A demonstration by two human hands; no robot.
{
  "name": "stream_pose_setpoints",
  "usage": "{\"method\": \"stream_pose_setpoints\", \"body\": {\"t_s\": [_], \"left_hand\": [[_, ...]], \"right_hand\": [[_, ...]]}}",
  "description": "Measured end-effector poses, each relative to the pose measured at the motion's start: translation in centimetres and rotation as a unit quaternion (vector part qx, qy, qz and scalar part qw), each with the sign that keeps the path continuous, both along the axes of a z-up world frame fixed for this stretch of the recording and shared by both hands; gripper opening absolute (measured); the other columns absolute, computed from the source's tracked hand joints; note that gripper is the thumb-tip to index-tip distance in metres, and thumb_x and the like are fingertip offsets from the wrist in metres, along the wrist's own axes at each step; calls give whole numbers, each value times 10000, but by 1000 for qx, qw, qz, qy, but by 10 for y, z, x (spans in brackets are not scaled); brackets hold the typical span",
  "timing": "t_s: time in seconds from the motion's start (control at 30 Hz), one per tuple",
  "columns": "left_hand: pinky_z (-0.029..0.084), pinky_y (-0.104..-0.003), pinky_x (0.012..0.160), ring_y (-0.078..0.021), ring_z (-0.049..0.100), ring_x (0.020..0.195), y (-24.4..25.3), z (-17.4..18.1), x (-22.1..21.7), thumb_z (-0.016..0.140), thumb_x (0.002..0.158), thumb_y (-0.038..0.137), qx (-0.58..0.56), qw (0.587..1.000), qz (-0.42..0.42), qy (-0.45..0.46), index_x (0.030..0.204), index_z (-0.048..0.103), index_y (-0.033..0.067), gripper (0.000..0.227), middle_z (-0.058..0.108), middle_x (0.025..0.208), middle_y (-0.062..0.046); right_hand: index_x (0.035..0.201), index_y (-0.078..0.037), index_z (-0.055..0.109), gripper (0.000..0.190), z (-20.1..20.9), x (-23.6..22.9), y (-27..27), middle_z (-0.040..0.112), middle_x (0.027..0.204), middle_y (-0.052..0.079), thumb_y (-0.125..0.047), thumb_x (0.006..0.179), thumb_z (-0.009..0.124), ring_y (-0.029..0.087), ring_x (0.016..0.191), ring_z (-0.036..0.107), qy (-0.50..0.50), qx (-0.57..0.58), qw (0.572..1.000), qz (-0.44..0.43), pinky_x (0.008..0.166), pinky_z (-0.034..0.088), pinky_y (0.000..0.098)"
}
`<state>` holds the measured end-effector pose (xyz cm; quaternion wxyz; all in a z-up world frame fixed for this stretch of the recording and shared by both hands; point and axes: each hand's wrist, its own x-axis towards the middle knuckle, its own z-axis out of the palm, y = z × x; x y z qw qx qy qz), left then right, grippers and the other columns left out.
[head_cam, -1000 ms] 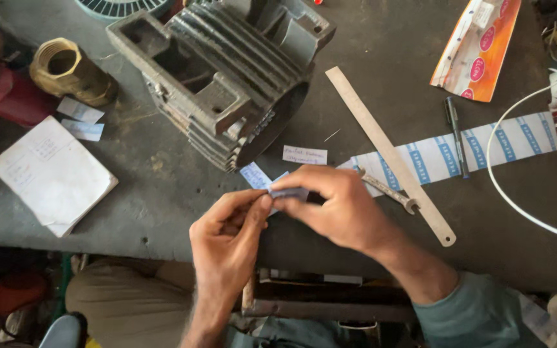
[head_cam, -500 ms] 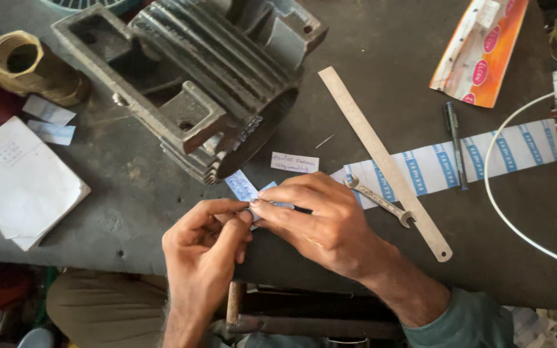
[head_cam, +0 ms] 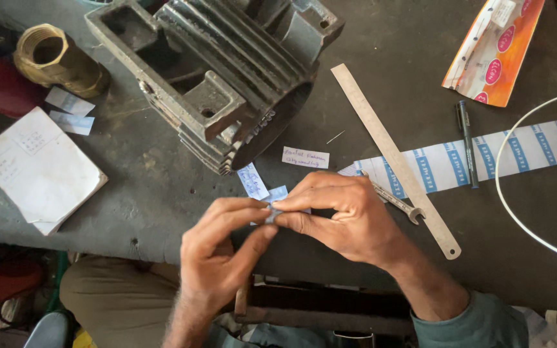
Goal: The person tears small adhesive labels from a roll, writes on them with a pen, and sticks them onto the fins of a motor housing. The person repeats this process for several labels, writing and placing each one individually.
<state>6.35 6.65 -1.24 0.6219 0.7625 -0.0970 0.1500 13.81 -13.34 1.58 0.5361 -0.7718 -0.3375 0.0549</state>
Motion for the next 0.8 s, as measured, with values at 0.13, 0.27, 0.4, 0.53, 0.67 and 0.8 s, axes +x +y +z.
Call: {"method": "stream_pose_setpoints", "body": {"t_s": [0.13,0.27,0.4,0.53,0.67,0.8], "left_hand": [[583,-260,810,-142,728,985,-2,1,-2,802,864,-2,41,998,31,30,1017,763,14,159,752,1085,-79],[466,-246,605,-129,643,768,-1,2,-3,807,870,27,32,993,49,105,996,793,30,127,773,1056,-75],[518,-245,666,-121,707,862,-2,-2,-1,783,875,37,40,993,62,91,987,784,27,112,770,1037,-80],[560,-252,784,-122,720,945,-2,-2,0,763,905,32,33,996,50,64,1010,769,19,106,761,1063,-82],[569,-253,793,-129,717,964,-6,-2,1,781,905,28,34,996,67,45,1052,760,12,150,756,1094,-96],[556,-254,754,-138,664,860,-10,-4,-3,808,847,6,-40,995,89,32,1181,699,-16,352,669,1182,-137]], "right_hand": [[1036,-44,796,161,0,1,-2,792,947,74,-94,885,818,155,861,786,23,-5,1000,12,714,610,267],[1104,-26,765,288,1,2,-2,779,1005,90,-104,839,844,169,918,776,21,4,999,33,761,619,275],[1095,-22,761,303,2,2,0,774,1003,89,-98,818,856,166,914,773,-7,-5,999,37,765,610,276],[1081,-30,779,252,1,0,-1,786,976,83,-66,836,830,161,879,781,8,-17,999,28,735,612,269],[1078,-28,779,215,0,0,1,788,975,89,-65,869,809,165,883,781,-30,-4,1000,-2,737,612,268],[1064,-27,780,176,-2,2,5,777,996,108,-74,896,808,190,901,760,-122,-32,986,-105,761,601,287]]}}
